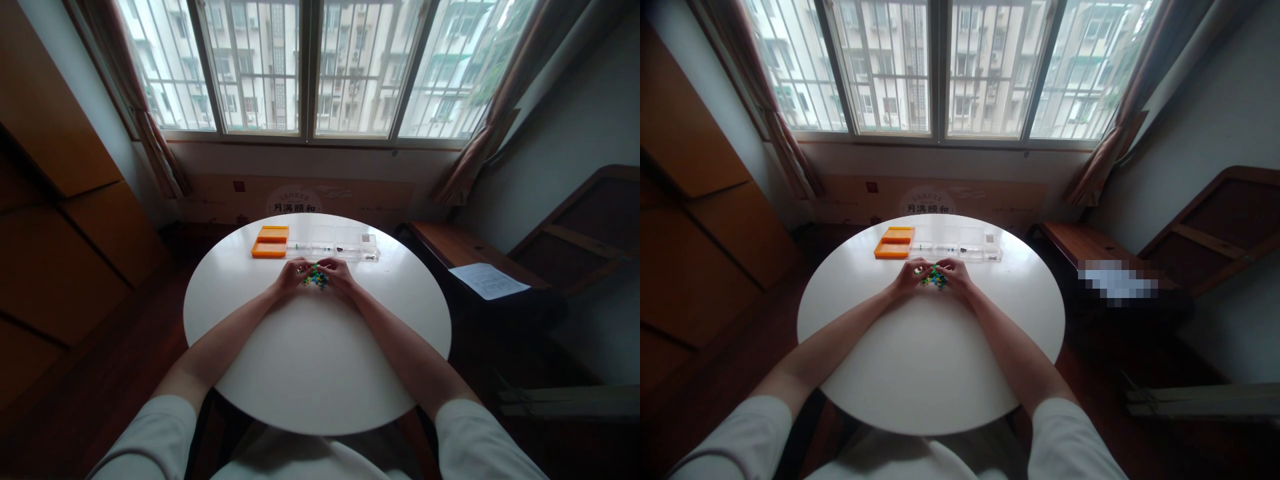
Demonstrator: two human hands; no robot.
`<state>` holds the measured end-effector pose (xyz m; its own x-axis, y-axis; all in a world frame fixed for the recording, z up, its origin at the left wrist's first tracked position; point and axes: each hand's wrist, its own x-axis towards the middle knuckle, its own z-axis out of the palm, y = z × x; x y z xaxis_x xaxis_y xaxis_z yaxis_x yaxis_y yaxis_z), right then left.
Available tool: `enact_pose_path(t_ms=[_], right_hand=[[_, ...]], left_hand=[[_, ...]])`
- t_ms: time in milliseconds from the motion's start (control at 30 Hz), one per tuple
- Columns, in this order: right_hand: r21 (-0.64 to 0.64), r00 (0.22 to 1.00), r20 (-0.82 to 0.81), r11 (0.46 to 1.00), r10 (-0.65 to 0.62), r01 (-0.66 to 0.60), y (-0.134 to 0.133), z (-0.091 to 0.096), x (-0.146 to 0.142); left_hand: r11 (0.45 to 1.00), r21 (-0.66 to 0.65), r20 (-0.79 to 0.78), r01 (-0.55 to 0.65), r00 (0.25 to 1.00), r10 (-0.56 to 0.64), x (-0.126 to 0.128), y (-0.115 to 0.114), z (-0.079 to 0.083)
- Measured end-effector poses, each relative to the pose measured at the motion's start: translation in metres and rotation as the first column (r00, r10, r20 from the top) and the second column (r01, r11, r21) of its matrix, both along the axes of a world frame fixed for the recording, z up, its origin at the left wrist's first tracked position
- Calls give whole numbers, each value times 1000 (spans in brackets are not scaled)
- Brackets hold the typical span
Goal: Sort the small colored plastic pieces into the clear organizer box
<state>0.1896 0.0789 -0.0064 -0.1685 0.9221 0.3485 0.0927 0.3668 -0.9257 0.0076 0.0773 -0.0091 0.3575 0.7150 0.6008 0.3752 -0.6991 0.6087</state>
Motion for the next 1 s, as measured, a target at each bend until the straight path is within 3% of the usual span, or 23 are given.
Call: enact_pose_path(t_ms=[1000], right_hand=[[-5,1000,-23,1000,-7,7,2,-3,0]], left_hand=[[999,52,-49,10,999,-8,1,-9,7]])
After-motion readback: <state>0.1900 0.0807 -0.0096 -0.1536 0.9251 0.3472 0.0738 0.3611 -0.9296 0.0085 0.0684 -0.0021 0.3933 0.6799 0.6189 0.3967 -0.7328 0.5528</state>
